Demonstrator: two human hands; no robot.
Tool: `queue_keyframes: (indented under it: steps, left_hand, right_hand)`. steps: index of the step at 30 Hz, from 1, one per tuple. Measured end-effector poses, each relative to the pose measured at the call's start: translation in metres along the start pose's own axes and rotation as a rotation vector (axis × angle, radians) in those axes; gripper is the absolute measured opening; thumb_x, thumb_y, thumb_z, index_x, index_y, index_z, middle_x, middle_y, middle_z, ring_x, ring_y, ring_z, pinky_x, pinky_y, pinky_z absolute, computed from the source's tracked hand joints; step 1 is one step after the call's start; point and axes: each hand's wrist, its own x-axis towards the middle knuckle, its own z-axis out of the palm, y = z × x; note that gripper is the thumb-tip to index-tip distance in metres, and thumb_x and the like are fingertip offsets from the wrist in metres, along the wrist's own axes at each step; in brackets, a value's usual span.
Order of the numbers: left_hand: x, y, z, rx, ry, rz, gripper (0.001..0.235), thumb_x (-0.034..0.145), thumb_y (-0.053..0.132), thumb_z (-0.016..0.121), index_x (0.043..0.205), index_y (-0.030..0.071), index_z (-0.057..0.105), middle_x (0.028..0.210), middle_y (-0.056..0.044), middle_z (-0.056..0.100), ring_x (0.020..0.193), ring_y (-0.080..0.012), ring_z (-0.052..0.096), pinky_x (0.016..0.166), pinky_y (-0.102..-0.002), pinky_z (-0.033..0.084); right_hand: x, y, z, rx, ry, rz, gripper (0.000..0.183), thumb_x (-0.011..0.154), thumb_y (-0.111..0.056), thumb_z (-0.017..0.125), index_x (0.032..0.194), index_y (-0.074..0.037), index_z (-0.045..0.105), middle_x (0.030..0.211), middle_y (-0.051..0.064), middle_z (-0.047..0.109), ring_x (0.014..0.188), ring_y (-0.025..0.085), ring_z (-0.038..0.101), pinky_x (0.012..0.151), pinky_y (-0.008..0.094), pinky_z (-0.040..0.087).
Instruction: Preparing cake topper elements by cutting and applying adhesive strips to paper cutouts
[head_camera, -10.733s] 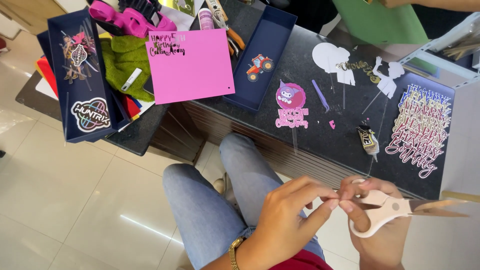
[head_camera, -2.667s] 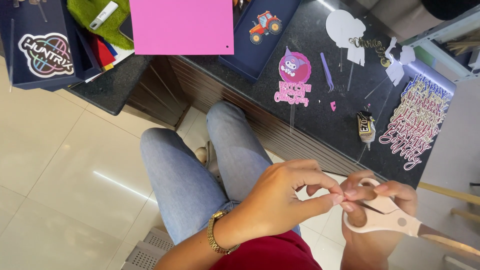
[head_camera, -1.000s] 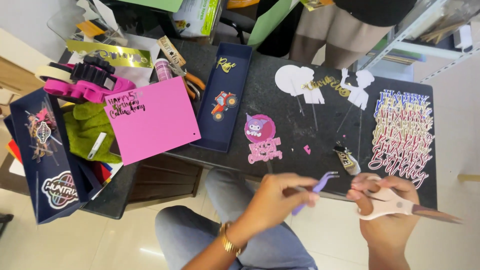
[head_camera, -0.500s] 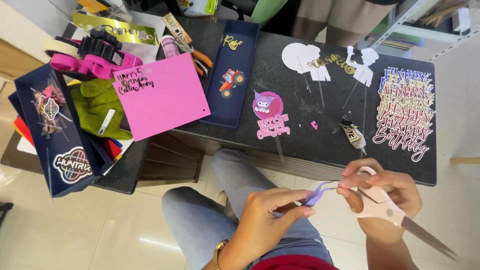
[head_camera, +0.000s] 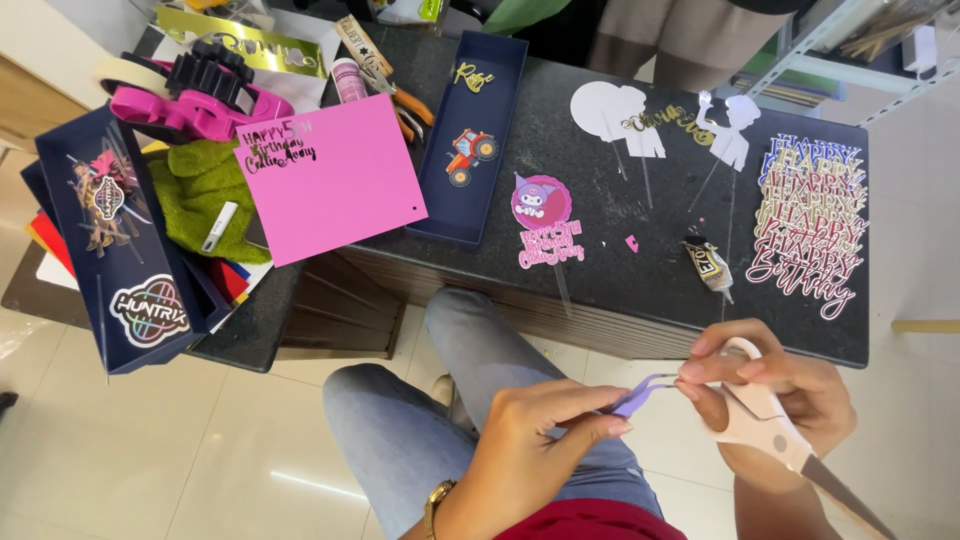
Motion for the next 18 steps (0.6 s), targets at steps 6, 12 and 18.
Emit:
queue_keyframes:
  steps: [6,12,18]
  left_hand:
    - [0.0004,0.002,-0.0007,0.012,0.001,0.006,0.014,0.096,0.013,0.072,0.107,0.005,0.076,0.092,-0.006,0.078,0.078,-0.0155,0.07,0.072,-0.026,0.055]
    - [0.0009,0.0011,-0.0001,0.0,0.007,0.007,0.012,0.096,0.012,0.072,0.105,0.005,0.076,0.091,-0.006,0.078,0.078,-0.0153,0.07,0.072,-0.027,0.055]
    - [0.0018,-0.0012,0.0004,0.011,0.009,0.015,0.01,0.096,0.01,0.071,0.104,0.005,0.075,0.09,-0.005,0.078,0.078,-0.0153,0.071,0.073,-0.027,0.055]
  right_hand:
    - [-0.0014,-0.0014,-0.003,-0.021,-0.013,0.021,0.046,0.082,0.001,0.079,0.118,-0.014,0.054,0.094,0.01,0.076,0.081,0.027,0.074,0.086,0.036,0.062]
    - [-0.0016,-0.0012,-0.0021,0.0,-0.019,0.021,0.047,0.082,0.002,0.08,0.119,-0.014,0.056,0.097,0.009,0.076,0.085,0.026,0.077,0.089,0.035,0.063]
    - [-0.0023,0.0001,-0.0015,-0.015,-0.011,0.023,0.047,0.081,0.003,0.079,0.118,-0.013,0.054,0.094,0.01,0.076,0.08,0.026,0.076,0.087,0.036,0.062]
